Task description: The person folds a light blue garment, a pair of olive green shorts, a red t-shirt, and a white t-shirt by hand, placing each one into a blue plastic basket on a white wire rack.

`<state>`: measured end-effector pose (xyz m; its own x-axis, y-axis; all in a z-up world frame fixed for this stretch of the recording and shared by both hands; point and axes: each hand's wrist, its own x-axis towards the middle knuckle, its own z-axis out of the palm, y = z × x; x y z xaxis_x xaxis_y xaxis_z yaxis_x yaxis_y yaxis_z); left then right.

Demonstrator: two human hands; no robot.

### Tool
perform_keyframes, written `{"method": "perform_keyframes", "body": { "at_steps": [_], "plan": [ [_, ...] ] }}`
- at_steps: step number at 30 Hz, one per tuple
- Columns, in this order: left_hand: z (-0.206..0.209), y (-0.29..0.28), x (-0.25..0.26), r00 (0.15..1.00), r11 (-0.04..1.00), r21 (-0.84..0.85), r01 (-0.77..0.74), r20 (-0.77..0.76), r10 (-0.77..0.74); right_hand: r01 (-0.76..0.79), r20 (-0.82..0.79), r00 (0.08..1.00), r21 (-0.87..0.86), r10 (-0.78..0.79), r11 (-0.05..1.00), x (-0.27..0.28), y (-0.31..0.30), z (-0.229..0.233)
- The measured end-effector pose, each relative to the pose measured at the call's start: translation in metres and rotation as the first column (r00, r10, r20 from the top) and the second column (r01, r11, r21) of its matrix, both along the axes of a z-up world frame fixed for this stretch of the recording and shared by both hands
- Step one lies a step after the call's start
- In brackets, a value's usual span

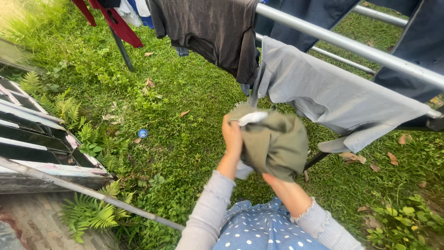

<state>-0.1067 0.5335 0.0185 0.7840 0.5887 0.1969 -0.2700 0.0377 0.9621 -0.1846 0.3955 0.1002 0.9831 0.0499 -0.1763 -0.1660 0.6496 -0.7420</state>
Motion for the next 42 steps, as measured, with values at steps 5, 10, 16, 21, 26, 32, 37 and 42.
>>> {"method": "perform_keyframes", "body": {
  "at_steps": [5, 10, 16, 21, 26, 32, 37, 42],
  "plan": [
    [0.021, 0.054, 0.006, 0.992, 0.967, 0.243, -0.083, -0.075, 0.104, -0.222, -0.246, 0.937, 0.131, 0.249, 0.966, -0.027, -0.025, -0.011],
    [0.048, 0.077, 0.001, 0.927, 0.742, 0.571, -0.352, 0.1, 0.362, -0.37, -0.22, 0.876, 0.265, 0.429, 0.891, -0.04, -0.05, -0.057],
    [0.015, 0.104, 0.01, 0.936, 0.727, 0.622, -0.292, 0.031, 0.35, -0.559, -0.249, 0.806, -0.021, 0.537, 0.829, -0.029, -0.083, -0.111],
    [-0.032, 0.183, 0.054, 0.992, 0.9, -0.431, -0.071, -0.122, 0.02, -0.705, -0.187, 0.698, -0.014, 0.691, 0.709, -0.047, -0.113, -0.119],
    [-0.034, 0.172, 0.028, 0.957, 0.809, -0.588, 0.024, -0.221, -0.189, -0.146, -0.032, 0.989, -0.113, 0.143, 0.983, 0.011, -0.141, -0.061],
    [0.044, 0.108, -0.028, 0.895, 0.662, -0.722, 0.203, -0.137, -0.424, 0.002, -0.047, 0.999, -0.105, -0.007, 0.994, 0.076, -0.144, -0.087],
    [0.07, 0.049, -0.053, 0.62, 0.275, -0.603, 0.749, 0.492, -0.611, 0.396, 0.521, 0.836, -0.79, 0.172, 0.467, 0.041, -0.086, -0.092],
    [0.095, 0.034, -0.076, 0.599, 0.143, -0.647, 0.749, 0.569, -0.564, 0.336, 0.565, 0.717, -0.793, 0.408, 0.508, 0.025, -0.055, -0.048]
  ]
}}
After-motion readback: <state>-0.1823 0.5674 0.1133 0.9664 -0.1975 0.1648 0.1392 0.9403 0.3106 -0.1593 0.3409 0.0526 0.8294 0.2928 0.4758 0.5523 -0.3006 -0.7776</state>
